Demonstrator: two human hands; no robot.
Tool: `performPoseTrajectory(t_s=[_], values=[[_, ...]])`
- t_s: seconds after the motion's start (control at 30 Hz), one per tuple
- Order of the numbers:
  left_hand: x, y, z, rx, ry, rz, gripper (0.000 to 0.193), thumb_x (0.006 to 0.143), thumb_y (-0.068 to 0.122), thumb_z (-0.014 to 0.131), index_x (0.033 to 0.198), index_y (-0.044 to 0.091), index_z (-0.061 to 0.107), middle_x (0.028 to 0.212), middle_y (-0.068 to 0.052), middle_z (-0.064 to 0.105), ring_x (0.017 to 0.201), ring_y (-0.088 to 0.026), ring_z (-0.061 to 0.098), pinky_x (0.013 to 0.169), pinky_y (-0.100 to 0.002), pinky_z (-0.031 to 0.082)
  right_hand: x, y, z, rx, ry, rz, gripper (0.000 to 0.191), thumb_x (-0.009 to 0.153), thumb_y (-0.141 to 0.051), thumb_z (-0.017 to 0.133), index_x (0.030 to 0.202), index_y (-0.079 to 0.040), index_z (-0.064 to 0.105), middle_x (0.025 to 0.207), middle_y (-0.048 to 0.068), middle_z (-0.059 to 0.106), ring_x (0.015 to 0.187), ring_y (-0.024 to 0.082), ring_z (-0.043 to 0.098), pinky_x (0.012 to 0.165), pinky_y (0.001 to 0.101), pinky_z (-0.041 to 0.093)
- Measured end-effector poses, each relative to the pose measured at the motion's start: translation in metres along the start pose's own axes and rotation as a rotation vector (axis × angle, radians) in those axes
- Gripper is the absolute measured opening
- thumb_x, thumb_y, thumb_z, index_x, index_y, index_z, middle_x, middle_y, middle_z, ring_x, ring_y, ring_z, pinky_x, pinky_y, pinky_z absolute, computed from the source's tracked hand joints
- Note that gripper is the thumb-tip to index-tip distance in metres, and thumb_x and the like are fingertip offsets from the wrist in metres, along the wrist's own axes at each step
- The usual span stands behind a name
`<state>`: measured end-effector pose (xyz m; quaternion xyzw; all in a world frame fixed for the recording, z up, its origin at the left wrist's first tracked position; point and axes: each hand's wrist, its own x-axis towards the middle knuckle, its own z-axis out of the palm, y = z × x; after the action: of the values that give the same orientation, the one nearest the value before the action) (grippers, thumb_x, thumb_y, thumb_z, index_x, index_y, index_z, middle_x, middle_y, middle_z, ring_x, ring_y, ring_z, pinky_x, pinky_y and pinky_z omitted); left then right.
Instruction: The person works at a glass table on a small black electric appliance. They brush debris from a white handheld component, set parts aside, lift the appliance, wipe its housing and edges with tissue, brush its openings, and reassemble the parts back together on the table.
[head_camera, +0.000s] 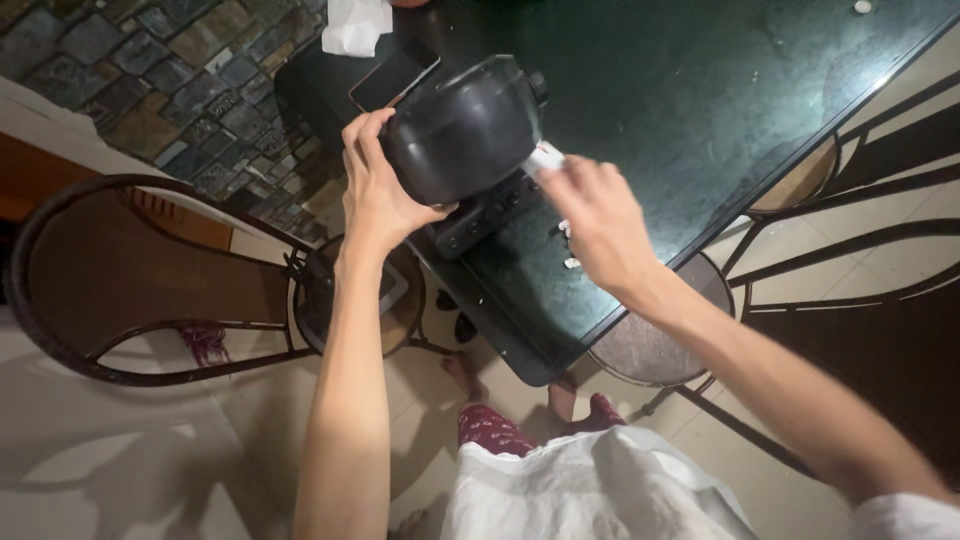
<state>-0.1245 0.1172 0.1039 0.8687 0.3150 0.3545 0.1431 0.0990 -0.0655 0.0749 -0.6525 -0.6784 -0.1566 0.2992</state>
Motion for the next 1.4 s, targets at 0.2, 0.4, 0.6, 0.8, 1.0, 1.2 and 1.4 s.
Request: performPoseTrajectory(t_s=[0.2,0.4,0.6,0.8,1.0,1.2,1.4], values=[[0.005,-0.003,-0.004,-0.052,-0.065,-0.062,0.122,0.051,0.021,0.106,0.146,0.012,0.030,0.145,-0.015,0.036,0.136,-0.040,0.045,0.109,-0.049,0.048,-0.045,0.081,0.015,0.387,0.218,0.540,0.038,0.107,0.001,0.067,0.141,-0.003,0.051,0.118,0.015,0.069,0.102,0.020,0.070,0.082,0.0334,0.060],[0.003,-0.004,-0.003,-0.042,-0.045,-0.037,0.123,0.050,0.021,0.105,0.146,0.012,0.030,0.143,-0.016,0.037,0.136,-0.041,0.044,0.109,-0.050,0.047,-0.099,0.159,0.035,0.957,0.156,1.074,0.052,0.102,-0.010,0.063,0.151,-0.005,0.044,0.099,0.007,0.065,0.070,0.011,0.058,0.057,0.0270,0.047],[0.001,-0.006,-0.003,-0.037,-0.058,-0.055,0.121,0.054,0.021,0.104,0.148,0.013,0.029,0.146,-0.016,0.036,0.138,-0.039,0.045,0.110,-0.049,0.049,-0.087,0.174,0.031,0.625,0.075,0.927,0.059,0.108,-0.011,0.065,0.160,0.000,0.040,0.096,0.013,0.064,0.073,0.013,0.057,0.062,0.0284,0.047],[0.002,-0.005,-0.004,-0.039,-0.086,-0.094,0.122,0.051,0.020,0.104,0.147,0.013,0.029,0.145,-0.016,0.034,0.138,-0.040,0.043,0.108,-0.050,0.048,-0.078,0.162,0.056,0.923,0.252,1.157,0.069,0.102,-0.015,0.062,0.158,0.002,0.026,0.096,0.009,0.065,0.063,0.011,0.059,0.051,0.0272,0.048],[-0.002,-0.003,-0.005,-0.018,-0.054,-0.035,0.125,0.052,0.021,0.105,0.149,0.012,0.028,0.147,-0.016,0.035,0.138,-0.040,0.044,0.110,-0.050,0.048,-0.096,0.162,0.073,0.070,0.079,0.853,0.059,0.116,-0.019,0.062,0.152,0.019,0.035,0.128,0.036,0.047,0.103,0.040,0.060,0.096,0.0476,0.052],[-0.008,0.001,-0.003,0.049,0.004,0.018,0.123,0.052,0.019,0.104,0.149,0.011,0.028,0.146,-0.018,0.035,0.137,-0.043,0.043,0.110,-0.051,0.048,-0.093,0.121,0.060,-0.246,-0.068,0.538,0.054,0.094,-0.006,0.064,0.146,-0.006,0.051,0.141,0.020,0.051,0.121,0.042,0.058,0.103,0.0499,0.050],[-0.009,0.004,-0.004,0.041,-0.003,0.012,0.121,0.055,0.019,0.103,0.149,0.010,0.028,0.147,-0.018,0.035,0.138,-0.042,0.043,0.110,-0.049,0.048,-0.089,0.028,0.097,-0.114,-0.295,0.063,0.071,0.064,-0.003,0.066,0.136,-0.002,0.062,0.140,0.034,0.045,0.110,0.049,0.054,0.094,0.0528,0.049]])
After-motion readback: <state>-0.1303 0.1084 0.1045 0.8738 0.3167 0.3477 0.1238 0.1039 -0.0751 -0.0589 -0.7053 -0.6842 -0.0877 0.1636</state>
